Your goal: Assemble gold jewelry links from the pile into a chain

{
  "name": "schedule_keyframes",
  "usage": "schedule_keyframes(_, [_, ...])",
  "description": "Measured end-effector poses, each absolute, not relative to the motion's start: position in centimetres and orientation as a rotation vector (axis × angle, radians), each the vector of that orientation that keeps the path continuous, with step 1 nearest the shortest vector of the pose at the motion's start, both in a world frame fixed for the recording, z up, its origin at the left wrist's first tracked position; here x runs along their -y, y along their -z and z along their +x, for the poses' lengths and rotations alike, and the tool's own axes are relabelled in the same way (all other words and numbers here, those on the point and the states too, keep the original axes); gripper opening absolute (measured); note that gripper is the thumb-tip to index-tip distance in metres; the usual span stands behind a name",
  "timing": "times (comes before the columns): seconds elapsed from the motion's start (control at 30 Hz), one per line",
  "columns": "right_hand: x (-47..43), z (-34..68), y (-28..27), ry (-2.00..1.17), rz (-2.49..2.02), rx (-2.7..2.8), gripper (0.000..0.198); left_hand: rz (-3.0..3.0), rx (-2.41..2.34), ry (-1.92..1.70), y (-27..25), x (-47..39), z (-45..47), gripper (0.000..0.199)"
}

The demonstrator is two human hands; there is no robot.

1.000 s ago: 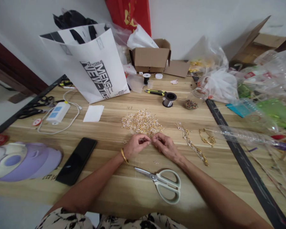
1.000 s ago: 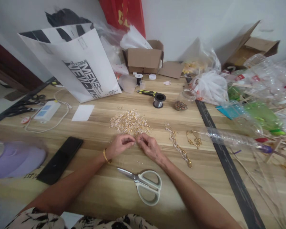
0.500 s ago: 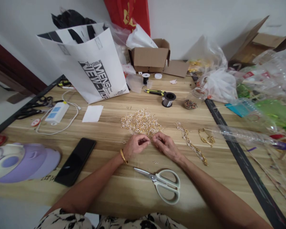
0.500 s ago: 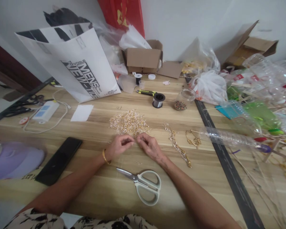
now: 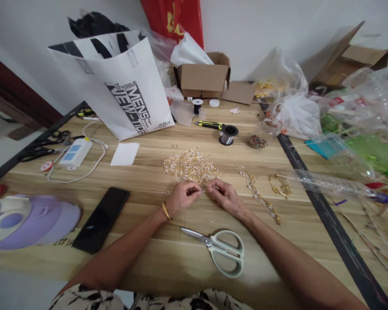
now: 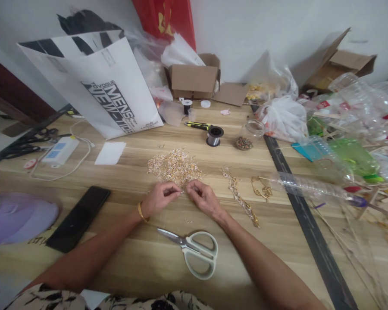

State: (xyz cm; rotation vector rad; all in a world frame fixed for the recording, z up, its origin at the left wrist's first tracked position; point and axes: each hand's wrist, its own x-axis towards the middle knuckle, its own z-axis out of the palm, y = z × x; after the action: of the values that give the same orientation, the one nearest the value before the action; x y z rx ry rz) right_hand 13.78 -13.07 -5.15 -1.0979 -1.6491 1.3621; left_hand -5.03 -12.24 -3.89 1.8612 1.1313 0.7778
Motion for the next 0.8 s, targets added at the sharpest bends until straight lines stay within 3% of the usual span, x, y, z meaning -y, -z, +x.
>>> schedule_keyframes(0.23, [13.02, 13.74, 4.97, -1.322, -1.091, 1.713, 0.025, 2.093, -1.222, -0.835, 4.00, 12.47, -5.10, 0.008])
schedule_keyframes(0.8, [12.90, 13.84, 5.39, -1.295, -1.104, 1.722, 0.026, 1.969, -1.190, -0.748, 3.31, 12.55, -5.13, 0.012])
